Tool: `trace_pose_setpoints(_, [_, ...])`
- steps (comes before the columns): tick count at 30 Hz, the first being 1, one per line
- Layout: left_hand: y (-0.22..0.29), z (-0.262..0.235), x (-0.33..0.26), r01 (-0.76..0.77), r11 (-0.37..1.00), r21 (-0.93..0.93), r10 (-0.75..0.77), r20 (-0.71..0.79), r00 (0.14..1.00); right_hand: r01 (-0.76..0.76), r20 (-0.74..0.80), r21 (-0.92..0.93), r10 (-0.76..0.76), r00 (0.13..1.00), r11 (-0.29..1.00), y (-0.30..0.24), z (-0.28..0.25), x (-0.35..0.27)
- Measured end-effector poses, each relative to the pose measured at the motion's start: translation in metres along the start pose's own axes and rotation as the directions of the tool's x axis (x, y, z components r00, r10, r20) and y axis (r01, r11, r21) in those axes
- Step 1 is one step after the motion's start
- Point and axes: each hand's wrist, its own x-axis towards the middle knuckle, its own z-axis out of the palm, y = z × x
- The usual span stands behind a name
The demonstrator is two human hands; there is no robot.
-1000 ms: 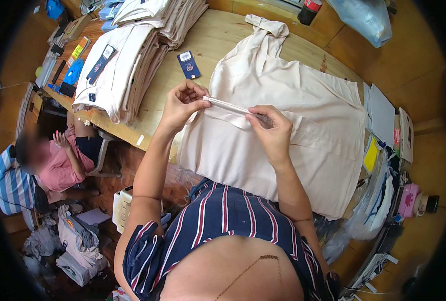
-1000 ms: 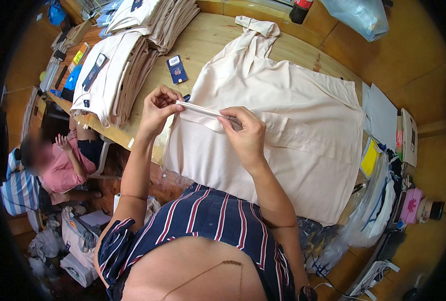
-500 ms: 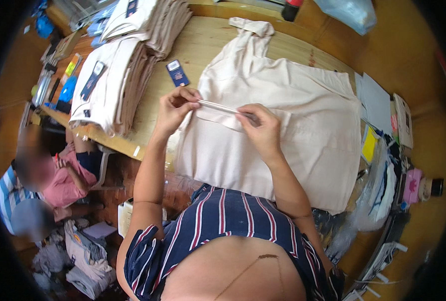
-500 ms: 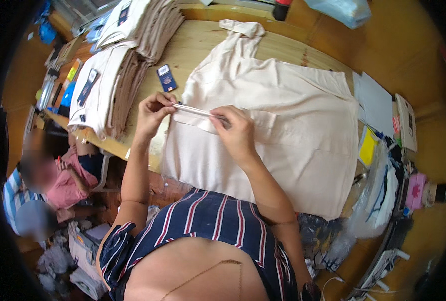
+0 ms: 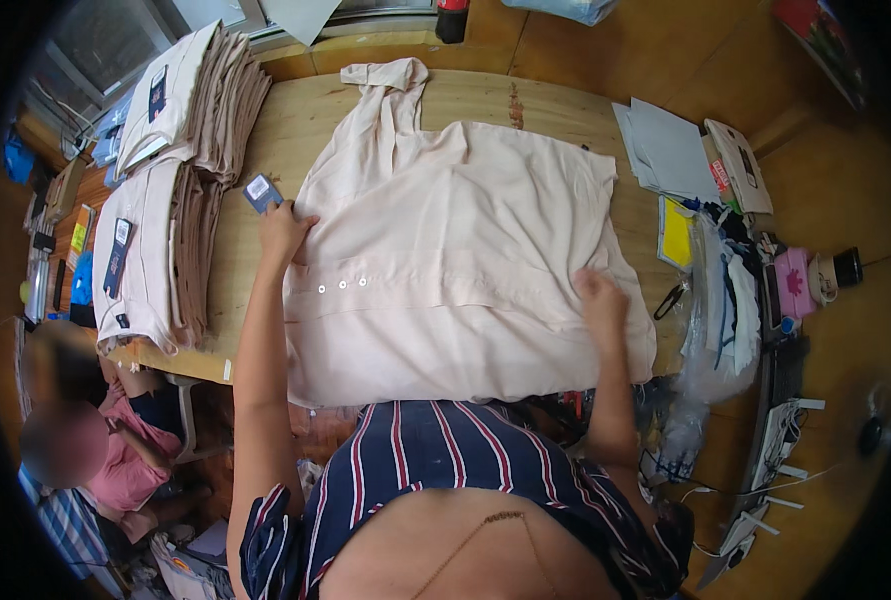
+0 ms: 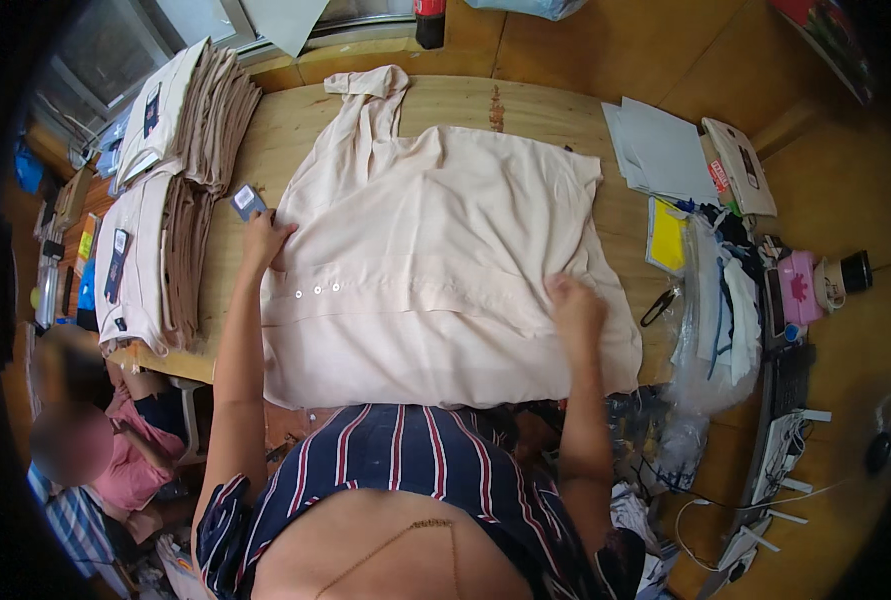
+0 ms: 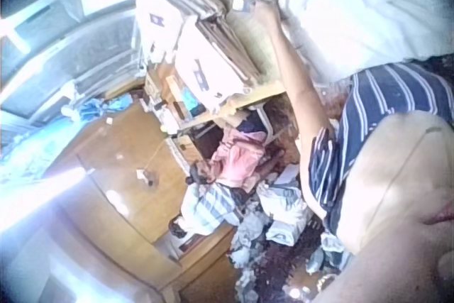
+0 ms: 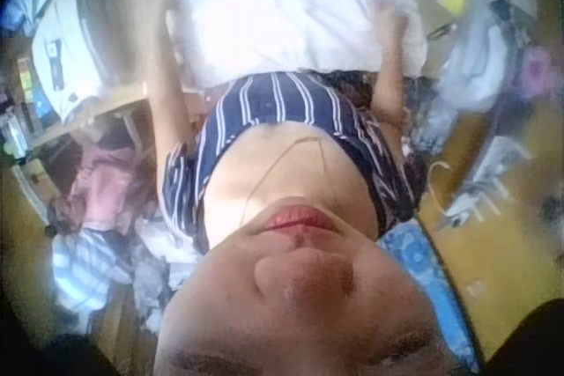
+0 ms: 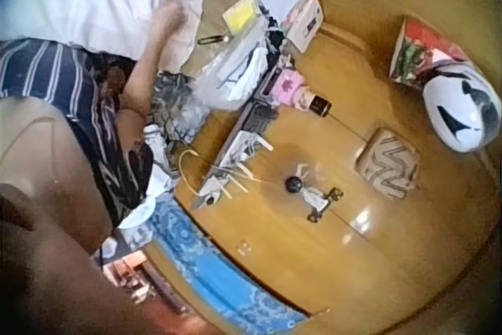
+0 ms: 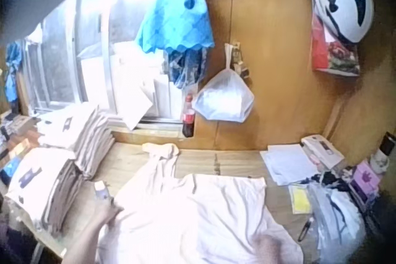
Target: The person folds a light-colored shirt on a wooden table, smooths it, and places a tag on it. They repeat this process with multiple shirts, stacking the finished items on the table.
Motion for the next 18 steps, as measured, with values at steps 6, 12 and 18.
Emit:
trace_pose_setpoints(6, [0.033,-0.023,0.056,0.279,0.953,-0.121,-0.112,0.714,0.691,-0.290,-0.475,-0.196,0.168,0.864,0.937,-0.026,-0.010,0.083])
trace_pose_setpoints(12, [-0.019,-0.122,0.047,0.317,0.438,-0.841,0.345,0.483,0.805,0.164,-0.271,0.837,0.134,0.953,0.523,-0.033,-0.022,0.078])
trace_pose_setpoints(18, [-0.029,-0.230,0.079,0.019,0.067,-0.998,0.396,0.044,0.917,0.413,-0.374,0.890,-0.211,0.903,0.192,-0.027,-0.224,0.034])
